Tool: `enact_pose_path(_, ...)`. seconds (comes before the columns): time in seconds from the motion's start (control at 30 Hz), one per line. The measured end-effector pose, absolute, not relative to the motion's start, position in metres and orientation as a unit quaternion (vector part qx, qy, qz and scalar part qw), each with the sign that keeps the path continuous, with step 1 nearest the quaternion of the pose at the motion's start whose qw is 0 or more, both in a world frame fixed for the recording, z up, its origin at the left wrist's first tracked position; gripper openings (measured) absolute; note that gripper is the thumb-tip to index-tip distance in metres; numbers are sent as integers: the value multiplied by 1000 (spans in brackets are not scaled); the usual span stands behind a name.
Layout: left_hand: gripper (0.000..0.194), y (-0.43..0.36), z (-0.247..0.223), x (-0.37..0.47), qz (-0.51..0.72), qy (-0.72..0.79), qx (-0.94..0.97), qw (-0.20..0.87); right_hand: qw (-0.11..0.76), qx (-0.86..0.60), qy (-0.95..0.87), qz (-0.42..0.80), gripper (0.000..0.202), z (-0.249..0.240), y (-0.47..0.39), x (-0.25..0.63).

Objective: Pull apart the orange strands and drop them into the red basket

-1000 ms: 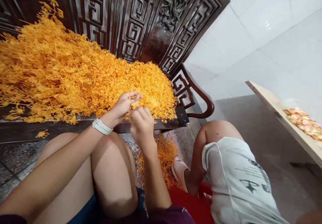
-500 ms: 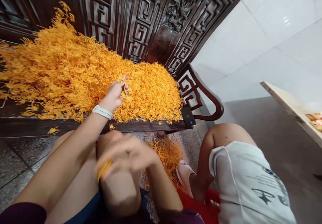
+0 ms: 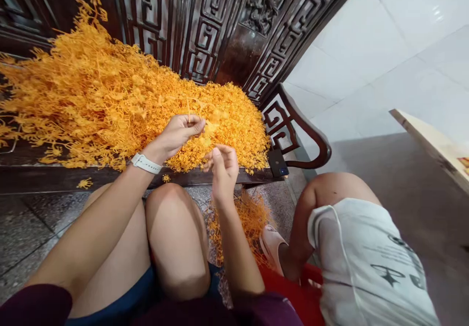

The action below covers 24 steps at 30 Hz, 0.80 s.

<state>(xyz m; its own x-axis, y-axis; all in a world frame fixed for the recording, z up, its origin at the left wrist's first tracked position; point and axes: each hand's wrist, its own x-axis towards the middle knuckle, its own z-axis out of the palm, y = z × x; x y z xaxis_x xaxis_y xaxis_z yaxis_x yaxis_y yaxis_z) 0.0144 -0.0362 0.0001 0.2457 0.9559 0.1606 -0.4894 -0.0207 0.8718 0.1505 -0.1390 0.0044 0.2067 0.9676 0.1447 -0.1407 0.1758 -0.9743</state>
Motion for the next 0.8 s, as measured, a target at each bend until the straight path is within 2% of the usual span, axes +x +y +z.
enact_pose_path(0.13,35,-41,-5,25,503,246,548,621,573,-498,-585,284,19,12,-112,170)
enact_pose_path(0.27,21,-40,-13,33,516,277,578,568,467,-529,-703,89,13,11,-116,174)
enact_pose_path(0.33,18,-32,-19,32,543,322,570,526,422,-474,-770,62,19,13,-133,165)
enact_pose_path(0.4,23,-18,-24,25,590,381,530,475,365,-333,-850,184,25,18,-154,152)
enact_pose_path(0.47,25,-3,-25,15,642,413,457,456,223,-127,-882,396,28,25,-170,140)
enact_pose_path(0.5,24,4,-24,10,658,412,418,472,136,-34,-859,493,25,27,-175,136)
enact_pose_path(0.53,22,8,-23,5,665,406,381,498,86,20,-815,572,20,29,-175,134)
enact_pose_path(0.57,19,10,-22,1,666,400,349,523,87,29,-768,634,14,30,-172,134)
enact_pose_path(0.6,16,10,-20,-2,665,398,327,541,136,2,-724,676,11,29,-166,136)
enact_pose_path(0.63,14,8,-18,-5,665,398,313,550,212,-44,-684,697,17,28,-158,140)
enact_pose_path(0.73,13,-3,-13,-8,668,403,296,551,450,-204,-540,682,42,24,-134,151)
enact_pose_path(0.8,13,-10,-9,-9,655,400,308,563,543,-300,-439,649,39,20,-126,154)
